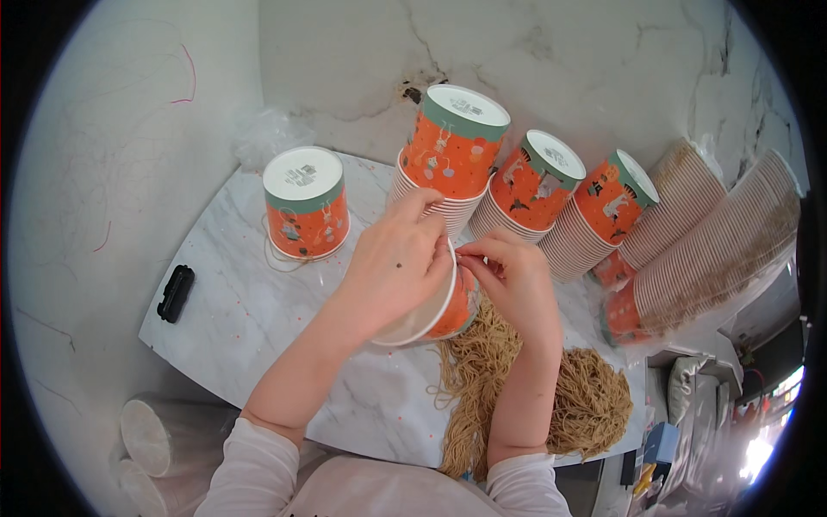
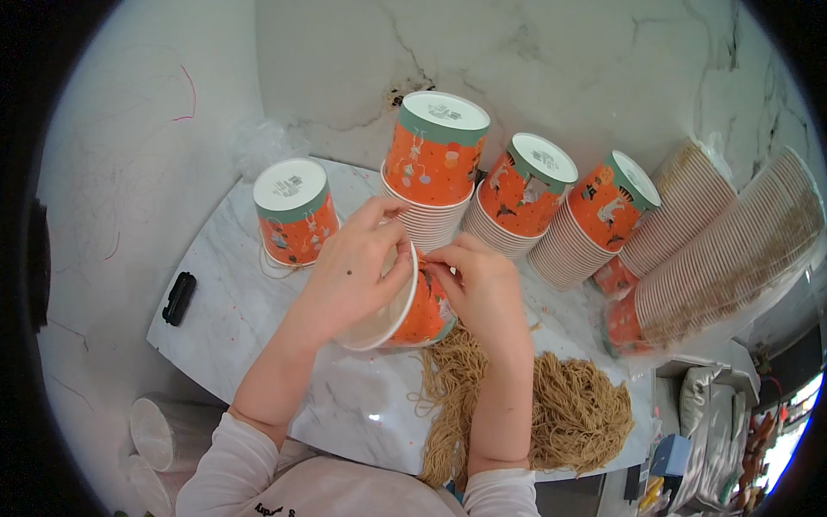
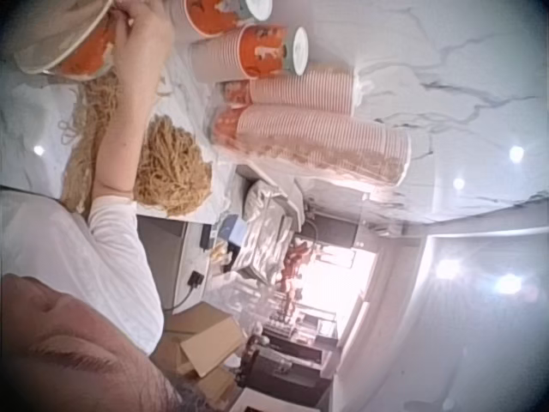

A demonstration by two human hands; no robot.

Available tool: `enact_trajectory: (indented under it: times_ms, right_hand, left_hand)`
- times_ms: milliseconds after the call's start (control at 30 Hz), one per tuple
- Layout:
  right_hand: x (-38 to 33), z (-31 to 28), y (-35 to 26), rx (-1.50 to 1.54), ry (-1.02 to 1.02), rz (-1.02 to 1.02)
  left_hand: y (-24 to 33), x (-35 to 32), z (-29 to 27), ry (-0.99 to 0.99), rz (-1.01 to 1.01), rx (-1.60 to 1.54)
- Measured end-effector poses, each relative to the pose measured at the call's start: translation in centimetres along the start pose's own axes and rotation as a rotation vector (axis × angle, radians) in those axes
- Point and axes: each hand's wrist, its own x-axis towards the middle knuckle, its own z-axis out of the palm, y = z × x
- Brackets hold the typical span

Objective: Tying rubber bands onto the rims of decorative paper cups.

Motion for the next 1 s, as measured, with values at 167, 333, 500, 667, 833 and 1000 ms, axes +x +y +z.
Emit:
enact_trajectory:
  times_ms: [167, 333, 500, 667, 833, 1000]
  right_hand:
    - [-0.1, -0.8, -0.3, -0.074, 0.01, 0.052]
    - [-0.1, -0.9, -0.2, 0.024, -0.039, 0.117]
    - [-0.1, -0.1, 0.2, 0.165, 0.007, 0.088]
    - [-0.2, 0.0, -0.3, 0.485, -0.064, 0.164]
    - [0.0, -0.1, -0.9, 0.415, -0.111, 0.25]
    - [-0.1, -0.4, -1.3, 0.382, -0.152, 0.312]
  left_hand:
    - [-0.7, 0.3, 0.1, 0.014, 0.247, -0.066]
    - [-0.4, 0.2, -0.2, -0.193, 0.123, -0.062]
    - [-0.2, 0.1, -0.4, -0.188, 0.075, -0.066]
    - [0.3, -0.1, -0.8, -0.221, -0.07, -0.036]
    - [0.1, -0.3, -0.7, -0.214, -0.092, -0.098]
    - [-0.7, -0.4, -0.8, -0.304, -0.087, -0.162]
